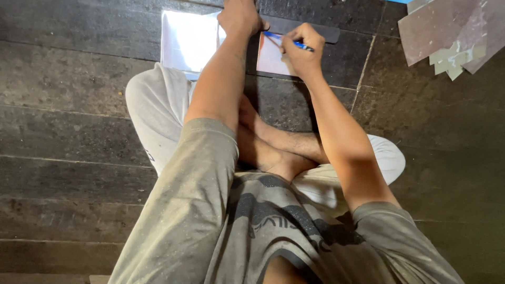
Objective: The person is sitting on the floor and using a ruler and pen to mark lines on small square pieces of paper.
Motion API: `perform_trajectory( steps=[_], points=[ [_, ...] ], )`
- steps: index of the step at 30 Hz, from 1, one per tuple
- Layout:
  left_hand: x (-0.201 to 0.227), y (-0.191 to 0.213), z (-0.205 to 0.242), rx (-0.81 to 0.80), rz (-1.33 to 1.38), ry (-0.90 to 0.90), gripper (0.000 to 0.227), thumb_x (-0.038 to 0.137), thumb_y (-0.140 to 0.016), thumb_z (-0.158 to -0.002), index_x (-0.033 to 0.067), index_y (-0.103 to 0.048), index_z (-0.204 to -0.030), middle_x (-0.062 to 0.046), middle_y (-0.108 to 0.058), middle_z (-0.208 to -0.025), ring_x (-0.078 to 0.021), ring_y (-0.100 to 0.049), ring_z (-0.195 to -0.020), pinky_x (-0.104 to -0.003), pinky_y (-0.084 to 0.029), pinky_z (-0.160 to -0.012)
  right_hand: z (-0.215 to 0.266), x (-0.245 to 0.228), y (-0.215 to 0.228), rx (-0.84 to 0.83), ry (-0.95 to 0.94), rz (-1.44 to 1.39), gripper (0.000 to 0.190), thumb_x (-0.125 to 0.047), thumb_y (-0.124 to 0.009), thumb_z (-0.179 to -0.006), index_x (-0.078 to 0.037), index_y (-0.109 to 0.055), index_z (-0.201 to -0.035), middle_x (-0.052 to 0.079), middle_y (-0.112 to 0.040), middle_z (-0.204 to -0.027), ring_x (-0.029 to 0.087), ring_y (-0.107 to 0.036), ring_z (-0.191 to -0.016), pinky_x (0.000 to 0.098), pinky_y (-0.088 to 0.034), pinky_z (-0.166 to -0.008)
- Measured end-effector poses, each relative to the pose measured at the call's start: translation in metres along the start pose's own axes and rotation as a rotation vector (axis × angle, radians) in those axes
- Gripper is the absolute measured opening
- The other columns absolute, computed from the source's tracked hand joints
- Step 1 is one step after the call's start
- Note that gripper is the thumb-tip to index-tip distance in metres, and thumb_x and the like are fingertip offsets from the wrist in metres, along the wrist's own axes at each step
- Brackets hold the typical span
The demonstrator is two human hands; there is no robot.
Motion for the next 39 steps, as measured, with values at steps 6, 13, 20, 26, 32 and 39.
perform_trajectory(
  steps=[6,13,20,26,32,39],
  points=[
    [-0.004,-0.007,-0.002,-0.039,-0.011,-0.016,0.048,0.043,-0.099,-0.062,0.0120,-0.080,-0.094,-0.012,-0.077,-0.089,-0.0320,-0.074,-0.079,-0.048,-0.056,-0.075,0.021,0.020,0.060,0.102,-0.137,0.016,0.027,0.011,-0.072,-0.090,0.002,-0.050,-0.078,0.016,-0.069,-0.079,0.022,-0.071,-0.059,0.0299,-0.057,-0.053],
    [-0.005,-0.025,0.009,0.111,-0.043,-0.245,0.052,0.040,-0.093,-0.068,0.0108,-0.074,-0.106,-0.017,-0.072,-0.106,-0.0392,-0.067,-0.094,-0.054,-0.055,-0.069,0.028,0.020,0.159,0.071,-0.278,0.038,0.024,0.011,-0.066,-0.102,-0.001,-0.048,-0.091,0.015,-0.067,-0.085,0.021,-0.070,-0.068,0.0313,-0.061,-0.063],
    [0.003,-0.013,0.052,0.099,-0.150,-0.535,0.057,0.029,-0.090,-0.069,0.0153,-0.056,-0.113,-0.013,-0.062,-0.108,-0.0395,-0.060,-0.091,-0.053,-0.048,-0.078,0.028,-0.036,0.135,-0.068,-0.001,0.436,0.025,0.009,-0.058,-0.099,0.003,-0.064,-0.122,0.016,-0.062,-0.097,0.028,-0.058,-0.082,0.0371,-0.049,-0.076],
    [0.038,0.016,0.119,-0.407,0.222,-0.628,0.044,0.012,-0.085,-0.075,0.0111,-0.051,-0.103,-0.011,-0.074,-0.091,-0.0339,-0.072,-0.083,-0.047,-0.056,-0.075,0.067,-0.026,0.098,-0.468,0.057,1.122,0.067,-0.026,-0.083,-0.080,-0.021,-0.058,-0.143,0.006,-0.050,-0.133,0.029,-0.065,-0.101,0.0414,-0.056,-0.071],
    [0.045,0.002,0.079,-0.308,0.278,-0.768,0.051,0.042,-0.077,-0.091,0.0125,-0.060,-0.129,-0.008,-0.063,-0.112,-0.0281,-0.066,-0.091,-0.043,-0.054,-0.081,0.100,-0.003,0.139,-0.337,0.051,1.203,0.042,-0.027,-0.074,-0.078,-0.014,-0.068,-0.117,0.008,-0.069,-0.103,0.032,-0.067,-0.087,0.0450,-0.052,-0.059],
    [0.041,0.008,0.126,-0.508,-0.713,-0.653,0.091,0.064,-0.051,-0.094,0.0212,-0.019,-0.167,-0.035,-0.008,-0.166,-0.0483,-0.023,-0.152,-0.063,-0.030,-0.111,0.118,-0.007,0.180,-0.204,-0.251,1.025,0.034,-0.023,-0.071,-0.084,-0.008,-0.068,-0.114,0.012,-0.073,-0.100,0.039,-0.068,-0.080,0.0466,-0.053,-0.069]
  ],
)
Point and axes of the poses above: each hand's wrist, its own z-axis away from the middle knuckle, its own y-axis out of the back of the hand, x = y × z, the point moved 4 cm from there along -z, towards the middle knuckle
